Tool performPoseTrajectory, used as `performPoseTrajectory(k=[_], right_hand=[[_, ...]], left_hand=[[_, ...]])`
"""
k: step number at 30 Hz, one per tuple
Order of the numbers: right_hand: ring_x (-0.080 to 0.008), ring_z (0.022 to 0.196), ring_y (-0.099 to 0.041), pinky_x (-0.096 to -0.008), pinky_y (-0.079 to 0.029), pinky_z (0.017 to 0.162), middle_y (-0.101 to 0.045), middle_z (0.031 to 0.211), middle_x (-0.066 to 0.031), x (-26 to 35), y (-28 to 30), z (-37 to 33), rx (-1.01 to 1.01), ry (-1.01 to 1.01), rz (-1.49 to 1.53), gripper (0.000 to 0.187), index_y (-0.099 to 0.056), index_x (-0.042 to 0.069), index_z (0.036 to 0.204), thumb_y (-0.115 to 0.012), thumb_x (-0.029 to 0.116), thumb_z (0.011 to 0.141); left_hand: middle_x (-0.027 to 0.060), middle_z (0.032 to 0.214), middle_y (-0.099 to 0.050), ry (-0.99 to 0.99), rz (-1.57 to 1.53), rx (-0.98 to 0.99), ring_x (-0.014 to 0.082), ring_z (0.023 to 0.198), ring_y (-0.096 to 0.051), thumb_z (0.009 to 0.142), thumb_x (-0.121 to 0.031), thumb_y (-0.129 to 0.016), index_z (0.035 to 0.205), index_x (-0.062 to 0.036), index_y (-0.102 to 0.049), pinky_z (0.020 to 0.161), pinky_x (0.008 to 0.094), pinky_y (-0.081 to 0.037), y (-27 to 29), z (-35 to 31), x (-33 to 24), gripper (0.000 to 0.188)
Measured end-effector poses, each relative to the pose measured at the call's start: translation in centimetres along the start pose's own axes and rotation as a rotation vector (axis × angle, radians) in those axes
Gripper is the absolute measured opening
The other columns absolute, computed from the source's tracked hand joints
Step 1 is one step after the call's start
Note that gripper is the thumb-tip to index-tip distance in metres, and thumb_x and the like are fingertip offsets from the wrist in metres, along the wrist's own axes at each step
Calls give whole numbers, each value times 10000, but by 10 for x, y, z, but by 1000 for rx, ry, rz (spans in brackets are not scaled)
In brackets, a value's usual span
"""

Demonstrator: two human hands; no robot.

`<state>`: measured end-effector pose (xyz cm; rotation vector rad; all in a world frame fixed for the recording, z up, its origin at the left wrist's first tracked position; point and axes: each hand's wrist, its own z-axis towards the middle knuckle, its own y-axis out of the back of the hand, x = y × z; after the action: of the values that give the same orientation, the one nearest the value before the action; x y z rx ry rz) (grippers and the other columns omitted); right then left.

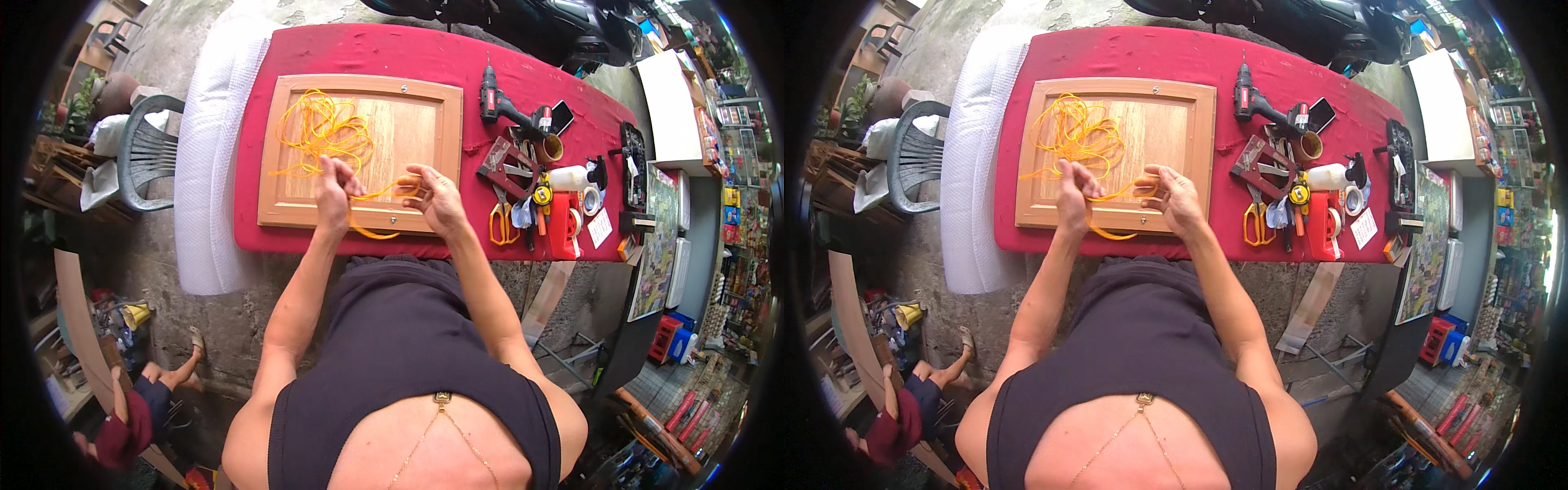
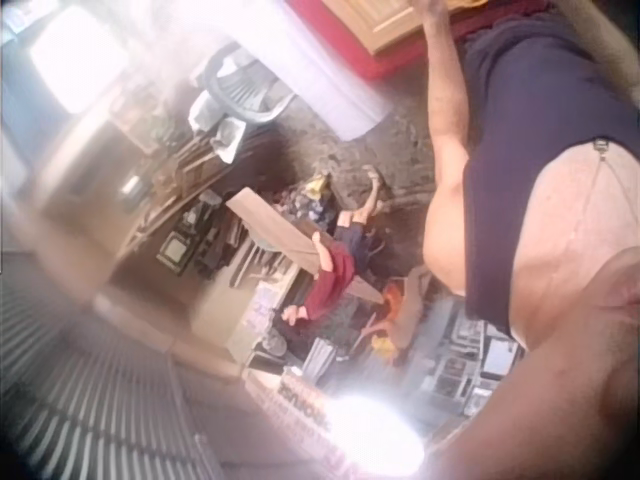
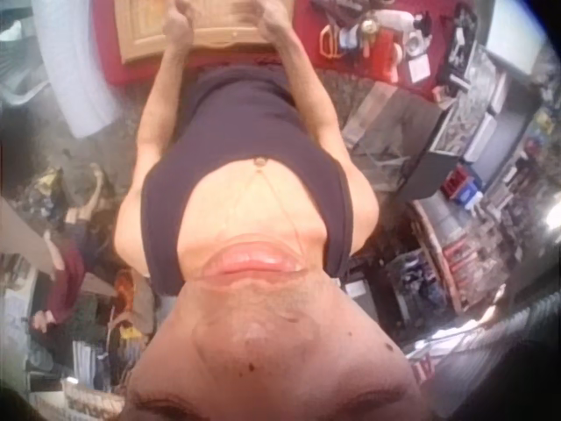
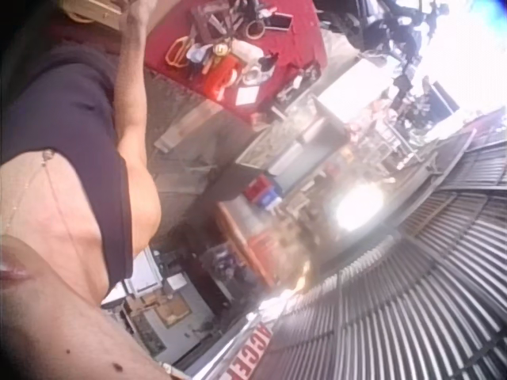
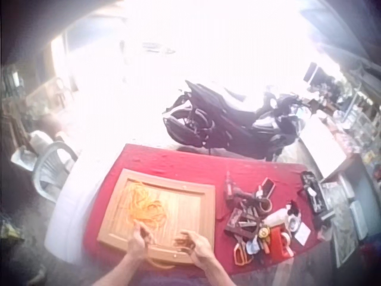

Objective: The person measures and marks a wooden cabinet door, then uses a cordless drill to drive screws into the door. They thread a yellow string through the screw holes and tie it, completing the assembly of the door with a hanging string.

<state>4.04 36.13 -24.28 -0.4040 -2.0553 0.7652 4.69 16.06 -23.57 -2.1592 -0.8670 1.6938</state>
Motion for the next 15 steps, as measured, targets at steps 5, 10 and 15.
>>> performPoseTrajectory(k=[5, 10, 15], right_hand=[[-196, 809, -639, -281, -520, 662, -620, 1045, -129, 25, -4, -21, 183, -45, -226, 372, -464, 32, 1242, -593, 115, 903], [-187, 829, -599, -302, -485, 710, -556, 1140, -139, -9, 0, -26, 175, -107, 389, 577, -349, 69, 1334, -642, 18, 839], [-271, 1033, -603, -370, -495, 868, -549, 1144, -143, -9, 15, -53, 194, -80, 316, 638, -335, 78, 1343, -696, 96, 818]], left_hand=[[8, 519, -372, -70, -127, -209, 134, 475, -408, 974, -539, -304, 723, -95, -433, 493, 293, -396, -20, -7, -2, 526], [19, 501, -374, -290, -47, -335, 135, 445, -406, 964, -555, -327, 716, -79, -429, 468, 284, -379, -59, -22, 20, 546], [11, 494, -362, -362, 25, -386, 125, 427, -398, 966, -545, -337, 704, -80, -425, 443, 274, -368, -70, -32, 38, 541]])
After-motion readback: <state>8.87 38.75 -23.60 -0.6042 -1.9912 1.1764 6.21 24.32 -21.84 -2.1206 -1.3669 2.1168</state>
